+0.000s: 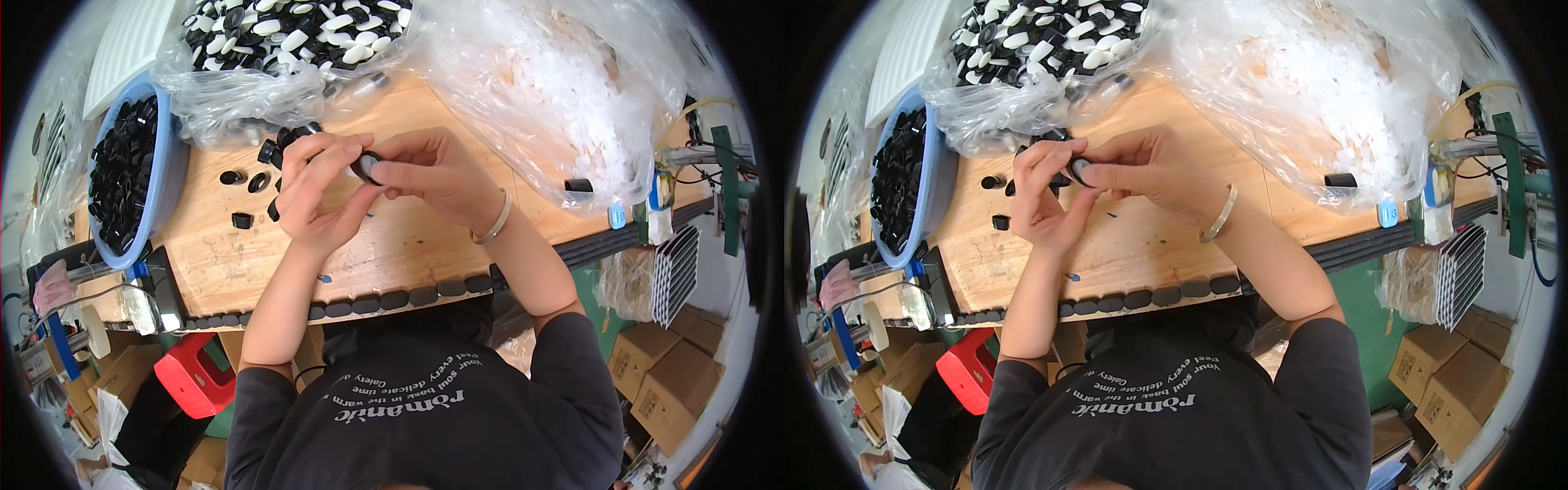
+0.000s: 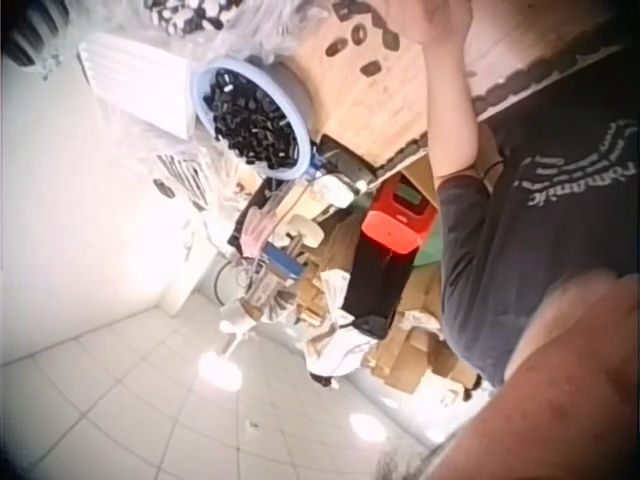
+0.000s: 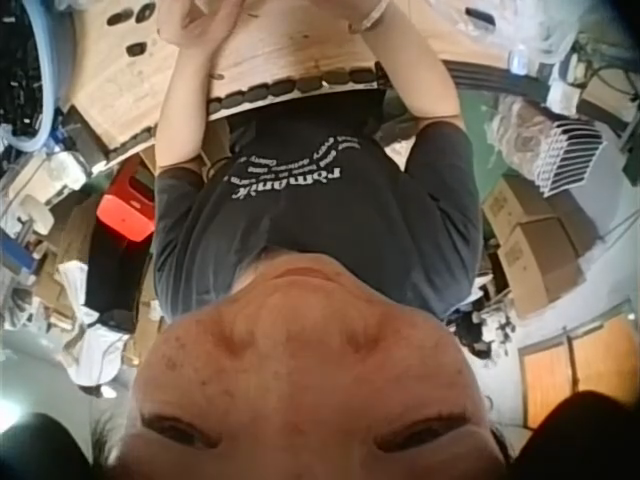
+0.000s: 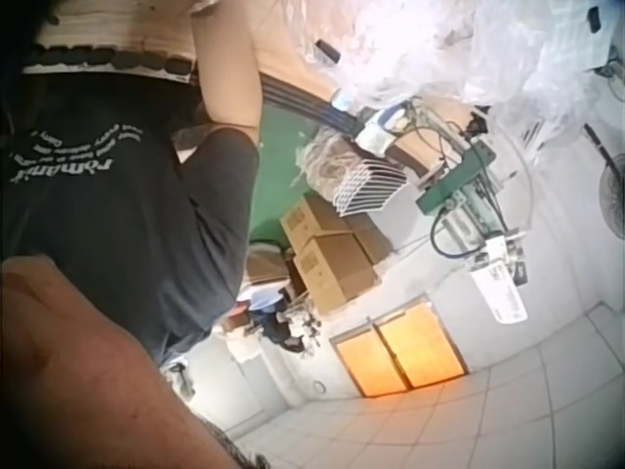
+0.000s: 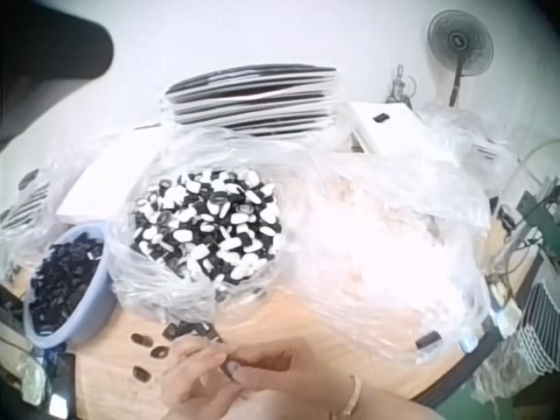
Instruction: The recorder is manually assembling small black plastic rings with white plastic inserts at a workstation.
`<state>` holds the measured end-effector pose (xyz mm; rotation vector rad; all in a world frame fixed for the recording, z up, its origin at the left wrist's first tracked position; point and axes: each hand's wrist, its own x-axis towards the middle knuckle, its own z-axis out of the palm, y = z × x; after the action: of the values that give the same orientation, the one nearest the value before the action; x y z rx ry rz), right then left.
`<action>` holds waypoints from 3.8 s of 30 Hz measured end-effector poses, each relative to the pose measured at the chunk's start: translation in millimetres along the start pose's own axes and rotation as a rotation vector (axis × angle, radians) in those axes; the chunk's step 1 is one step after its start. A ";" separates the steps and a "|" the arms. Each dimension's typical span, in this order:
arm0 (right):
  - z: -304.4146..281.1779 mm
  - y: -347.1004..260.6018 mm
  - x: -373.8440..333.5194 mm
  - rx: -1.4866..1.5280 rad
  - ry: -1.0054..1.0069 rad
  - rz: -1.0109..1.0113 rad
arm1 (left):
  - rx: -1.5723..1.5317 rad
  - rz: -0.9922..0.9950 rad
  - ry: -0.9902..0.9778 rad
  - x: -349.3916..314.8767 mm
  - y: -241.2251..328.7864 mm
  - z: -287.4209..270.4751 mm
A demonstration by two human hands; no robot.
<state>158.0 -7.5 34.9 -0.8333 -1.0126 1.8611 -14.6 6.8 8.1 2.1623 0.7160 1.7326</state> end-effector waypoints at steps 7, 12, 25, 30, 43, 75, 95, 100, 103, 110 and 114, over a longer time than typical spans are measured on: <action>5.5 4.4 0.6 -0.008 0.043 -0.101 | -0.010 -0.021 -0.085 1.5 -3.9 -5.4; 8.0 4.9 1.7 0.061 0.057 -0.077 | -0.068 -0.077 -0.059 -0.5 -1.9 -1.1; 10.5 19.1 8.8 0.099 0.157 -0.160 | -0.156 -0.098 -0.042 -12.1 -9.9 3.3; 10.5 23.3 11.5 0.063 0.225 -0.184 | -0.161 -0.102 0.012 -10.8 -9.9 9.6; -15.2 -5.6 5.7 -0.396 0.240 -0.244 | -0.179 -0.336 0.062 -11.0 -9.2 7.2; -189.2 -60.5 71.7 -1.931 0.614 -0.492 | 0.079 -0.193 -0.105 -5.3 -7.0 -6.2; -191.7 -90.9 66.0 -1.876 0.849 -0.644 | -0.033 -0.043 0.008 -9.2 -10.0 -7.6; -121.8 -51.1 24.8 -1.187 0.551 -0.733 | 0.002 -0.080 -0.044 -12.1 -10.2 2.1; -51.6 -25.0 12.5 -0.841 0.361 -0.450 | 0.106 -0.091 -0.020 -8.2 -6.9 0.5; 15.9 0.0 17.1 -0.669 0.355 -0.367 | 0.176 -0.189 -0.053 -3.9 -7.5 -7.4; 16.9 3.0 14.0 -0.841 0.463 -0.483 | 0.158 -0.109 -0.034 -2.3 -6.3 -3.6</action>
<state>136.9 -1.5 37.8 -1.2743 -1.5283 0.7447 -19.7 10.5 3.9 2.2026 0.9729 1.6304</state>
